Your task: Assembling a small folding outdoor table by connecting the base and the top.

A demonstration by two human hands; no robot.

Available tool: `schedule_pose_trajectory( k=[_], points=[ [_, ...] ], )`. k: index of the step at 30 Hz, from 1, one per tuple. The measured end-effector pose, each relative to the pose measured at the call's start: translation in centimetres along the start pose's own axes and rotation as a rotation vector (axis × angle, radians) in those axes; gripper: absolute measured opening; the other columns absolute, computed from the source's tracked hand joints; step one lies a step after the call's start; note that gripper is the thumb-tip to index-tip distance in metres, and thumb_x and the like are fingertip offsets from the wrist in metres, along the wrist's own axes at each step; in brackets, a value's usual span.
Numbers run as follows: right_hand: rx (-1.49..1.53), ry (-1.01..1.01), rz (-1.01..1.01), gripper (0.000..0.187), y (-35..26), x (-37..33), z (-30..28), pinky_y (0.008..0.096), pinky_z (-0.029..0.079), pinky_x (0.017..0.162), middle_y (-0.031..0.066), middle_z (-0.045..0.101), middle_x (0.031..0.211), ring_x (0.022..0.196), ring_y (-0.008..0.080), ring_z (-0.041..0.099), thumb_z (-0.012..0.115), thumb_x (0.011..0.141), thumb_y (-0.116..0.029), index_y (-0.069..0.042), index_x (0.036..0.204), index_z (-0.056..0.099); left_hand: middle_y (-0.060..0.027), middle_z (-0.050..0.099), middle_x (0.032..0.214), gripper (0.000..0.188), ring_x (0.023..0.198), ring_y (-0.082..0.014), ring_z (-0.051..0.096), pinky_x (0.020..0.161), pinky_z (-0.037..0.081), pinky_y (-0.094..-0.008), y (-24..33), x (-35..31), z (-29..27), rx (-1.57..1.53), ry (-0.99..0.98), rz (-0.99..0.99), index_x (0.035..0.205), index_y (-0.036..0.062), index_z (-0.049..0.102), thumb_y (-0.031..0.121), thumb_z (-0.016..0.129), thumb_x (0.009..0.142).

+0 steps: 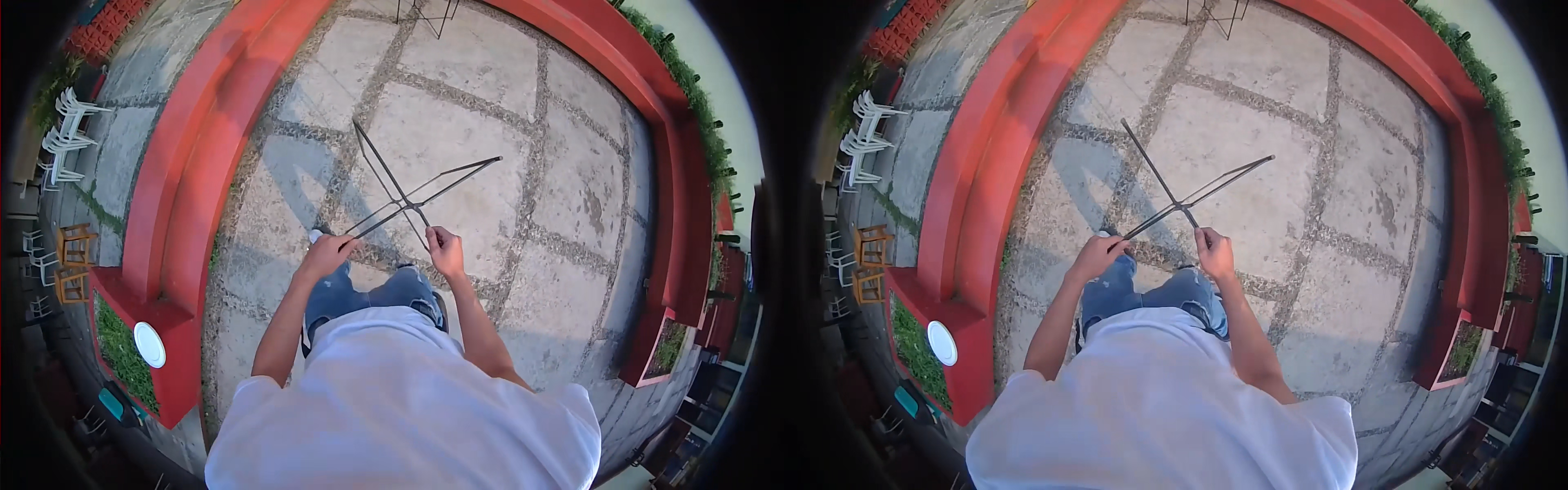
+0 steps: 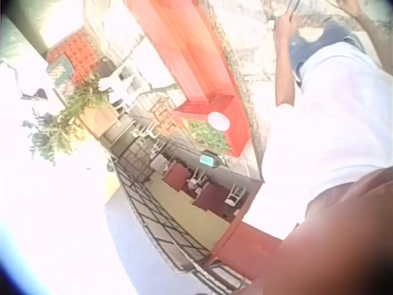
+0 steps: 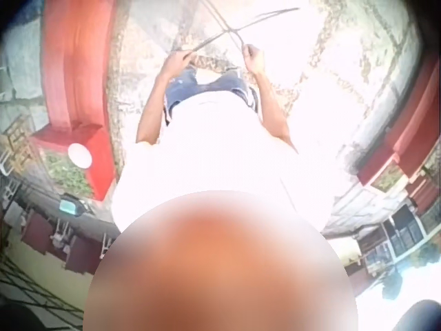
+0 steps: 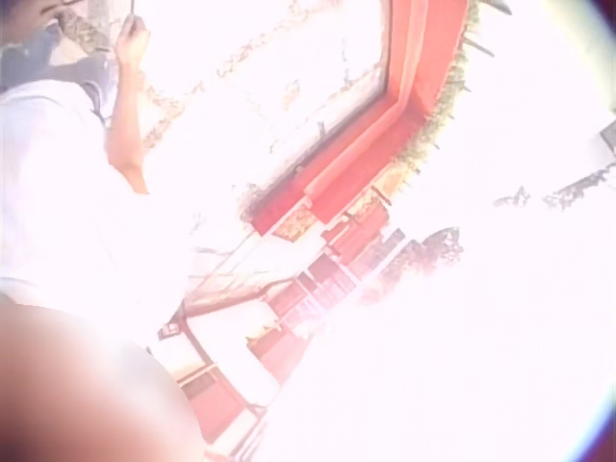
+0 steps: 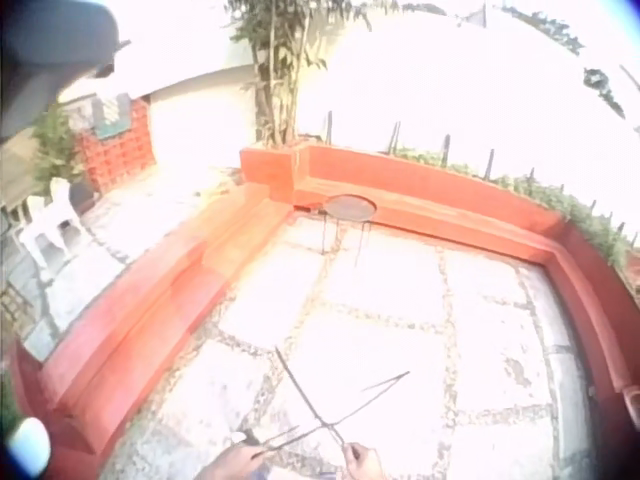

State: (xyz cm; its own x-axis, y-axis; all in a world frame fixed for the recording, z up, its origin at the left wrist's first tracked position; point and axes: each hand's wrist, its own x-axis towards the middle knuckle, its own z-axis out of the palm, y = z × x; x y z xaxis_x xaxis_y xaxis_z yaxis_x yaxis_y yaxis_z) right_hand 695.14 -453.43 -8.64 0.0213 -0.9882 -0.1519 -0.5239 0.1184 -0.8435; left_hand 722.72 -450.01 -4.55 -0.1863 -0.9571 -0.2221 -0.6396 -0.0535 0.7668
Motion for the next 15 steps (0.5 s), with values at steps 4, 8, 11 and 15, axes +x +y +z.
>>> schedule_pose_trajectory(
  k=[4, 8, 11, 15],
  points=[
    [-0.005, 0.04, 0.07, 0.029, -2.9, 2.2, 3.9, 0.0347, 0.042, 0.049, 0.0163, 0.056, 0.057, 0.047, 0.0214, 0.052, 0.055, 0.089, -0.026, 0.001, 0.086, 0.064, -0.0209, 0.061, 0.073, 0.027, 0.071, -0.0385, 0.058, 0.06, 0.045, -0.0424, -3.8, 3.4, -3.9, -0.011, -0.08, 0.018, 0.089, 0.0027, 0.065, 0.028, 0.054, 0.087],
    [-0.047, 0.043, 0.075, 0.025, -4.0, 4.4, 7.2, 0.0349, 0.042, 0.049, 0.0156, 0.056, 0.056, 0.045, 0.0235, 0.052, 0.056, 0.089, -0.023, 0.0, 0.084, 0.063, -0.0205, 0.061, 0.074, 0.028, 0.072, -0.0383, 0.059, 0.062, 0.045, -0.0433, -6.5, 6.0, -7.2, -0.007, -0.146, -0.047, 0.088, 0.0025, 0.065, 0.029, 0.055, 0.087],
    [0.026, 0.123, 0.003, 0.025, -2.1, 7.5, 10.2, 0.0295, 0.038, 0.046, 0.0116, 0.053, 0.053, 0.046, 0.011, 0.044, 0.056, 0.089, -0.022, 0.001, 0.086, 0.064, -0.0205, 0.062, 0.075, 0.029, 0.073, -0.0389, 0.059, 0.063, 0.045, -0.0438, -8.3, 9.2, -7.9, 0.033, -0.189, -0.093, 0.09, 0.0026, 0.065, 0.03, 0.055, 0.088],
    [-0.014, 0.045, 0.128, 0.025, 0.5, 12.2, 12.8, 0.0298, 0.038, 0.047, 0.0128, 0.053, 0.054, 0.046, 0.0122, 0.044, 0.056, 0.089, -0.023, 0.0, 0.087, 0.064, -0.0208, 0.061, 0.072, 0.027, 0.07, -0.0404, 0.058, 0.059, 0.044, -0.0454, -12.7, 13.9, -6.0, 0.051, -0.161, -0.085, 0.088, 0.001, 0.064, 0.027, 0.055, 0.088]
  ],
)
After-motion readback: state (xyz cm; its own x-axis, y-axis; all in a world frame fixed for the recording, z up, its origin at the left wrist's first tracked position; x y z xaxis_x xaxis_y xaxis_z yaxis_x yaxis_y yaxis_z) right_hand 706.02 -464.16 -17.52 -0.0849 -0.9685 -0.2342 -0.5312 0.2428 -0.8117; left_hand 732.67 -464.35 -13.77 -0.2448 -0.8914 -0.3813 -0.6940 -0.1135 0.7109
